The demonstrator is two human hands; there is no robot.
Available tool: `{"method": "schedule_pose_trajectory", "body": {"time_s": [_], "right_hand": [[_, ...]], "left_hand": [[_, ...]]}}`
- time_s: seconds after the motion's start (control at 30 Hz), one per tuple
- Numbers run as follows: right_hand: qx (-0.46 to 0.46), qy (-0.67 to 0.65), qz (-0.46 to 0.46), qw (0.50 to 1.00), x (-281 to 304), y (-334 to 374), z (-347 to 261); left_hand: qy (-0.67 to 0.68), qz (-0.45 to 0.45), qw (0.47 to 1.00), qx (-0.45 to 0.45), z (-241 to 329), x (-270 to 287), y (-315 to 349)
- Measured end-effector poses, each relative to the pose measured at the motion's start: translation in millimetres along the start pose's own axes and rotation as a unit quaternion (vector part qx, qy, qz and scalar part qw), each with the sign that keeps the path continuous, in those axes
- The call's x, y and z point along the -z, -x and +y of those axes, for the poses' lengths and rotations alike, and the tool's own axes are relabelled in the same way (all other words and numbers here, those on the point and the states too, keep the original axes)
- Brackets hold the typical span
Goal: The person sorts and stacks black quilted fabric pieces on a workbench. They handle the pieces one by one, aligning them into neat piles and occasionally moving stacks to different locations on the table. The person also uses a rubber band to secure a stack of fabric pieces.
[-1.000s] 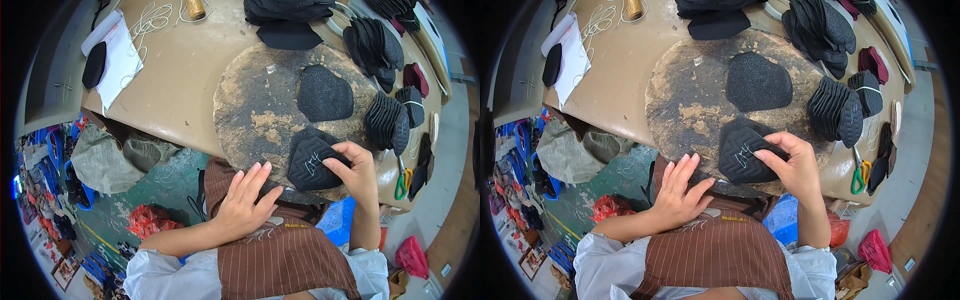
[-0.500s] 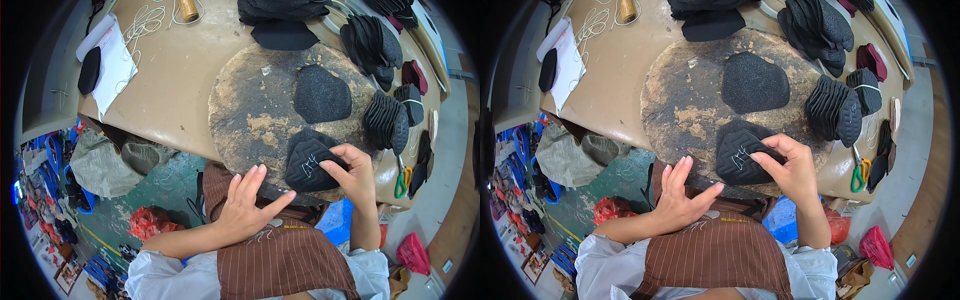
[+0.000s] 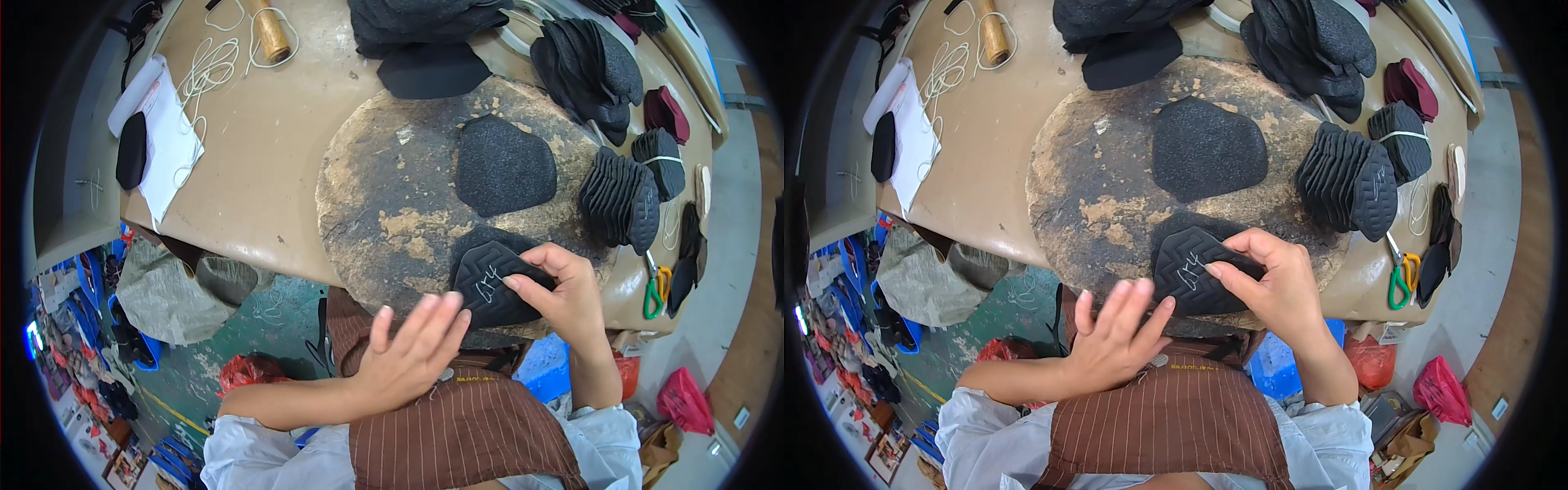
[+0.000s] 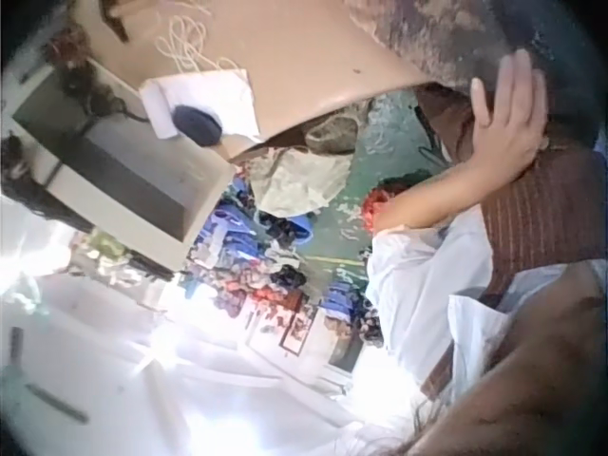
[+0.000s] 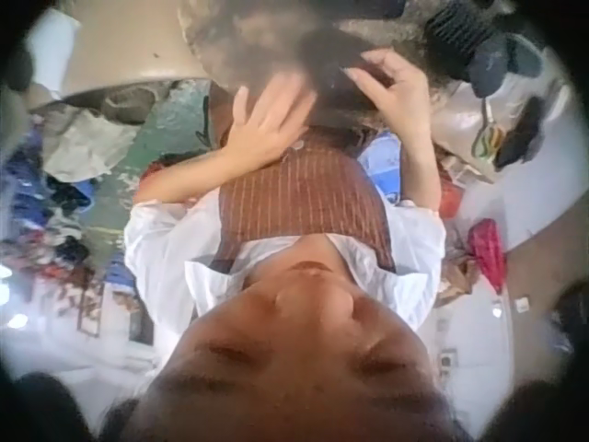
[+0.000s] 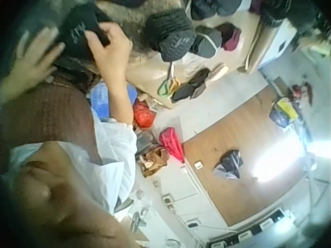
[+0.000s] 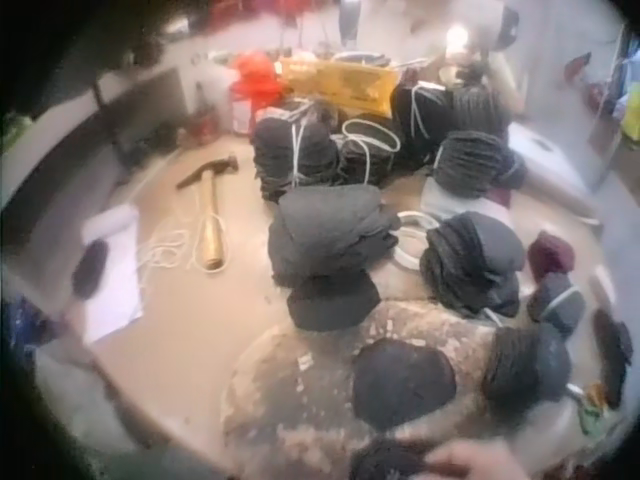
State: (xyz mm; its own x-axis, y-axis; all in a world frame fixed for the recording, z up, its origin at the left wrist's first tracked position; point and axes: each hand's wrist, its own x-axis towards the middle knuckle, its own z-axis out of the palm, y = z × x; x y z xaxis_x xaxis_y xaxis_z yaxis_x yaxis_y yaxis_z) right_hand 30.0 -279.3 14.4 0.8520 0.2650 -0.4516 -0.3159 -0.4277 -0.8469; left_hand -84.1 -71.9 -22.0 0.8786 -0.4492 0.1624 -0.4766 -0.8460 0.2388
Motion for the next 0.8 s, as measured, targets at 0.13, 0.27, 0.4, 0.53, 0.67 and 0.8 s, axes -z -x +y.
{"method": "schedule_pose_trajectory", "body": {"time_s": [0.13,0.27,0.4,0.53,0.67,0.8], "right_hand": [[0.067,0.126,0.029,0.989,-0.5,3.9,-11.5],[0.166,0.179,0.095,0.965,-1.0,29.8,-3.1],[-0.039,0.041,0.141,0.988,-1.7,30.8,14.6],[-0.045,0.184,0.072,0.979,13.3,17.6,-4.0],[0.099,0.089,0.09,0.987,13.4,40.0,7.3],[0.282,0.095,0.126,0.946,31.6,42.5,7.2]], "left_hand": [[-0.003,-0.076,0.994,-0.079,-9.9,14.4,-33.7],[-0.015,-0.113,0.991,-0.063,-3.9,13.5,-38.1],[0.002,-0.121,0.991,-0.051,-1.5,15.8,-44.6],[0.165,-0.148,0.975,-0.01,-11.9,30.3,-77.4],[0.274,0.022,0.96,0.051,-25.9,27.3,-81.7],[0.518,0.066,0.836,0.168,-29.2,28.9,-68.4]]}}
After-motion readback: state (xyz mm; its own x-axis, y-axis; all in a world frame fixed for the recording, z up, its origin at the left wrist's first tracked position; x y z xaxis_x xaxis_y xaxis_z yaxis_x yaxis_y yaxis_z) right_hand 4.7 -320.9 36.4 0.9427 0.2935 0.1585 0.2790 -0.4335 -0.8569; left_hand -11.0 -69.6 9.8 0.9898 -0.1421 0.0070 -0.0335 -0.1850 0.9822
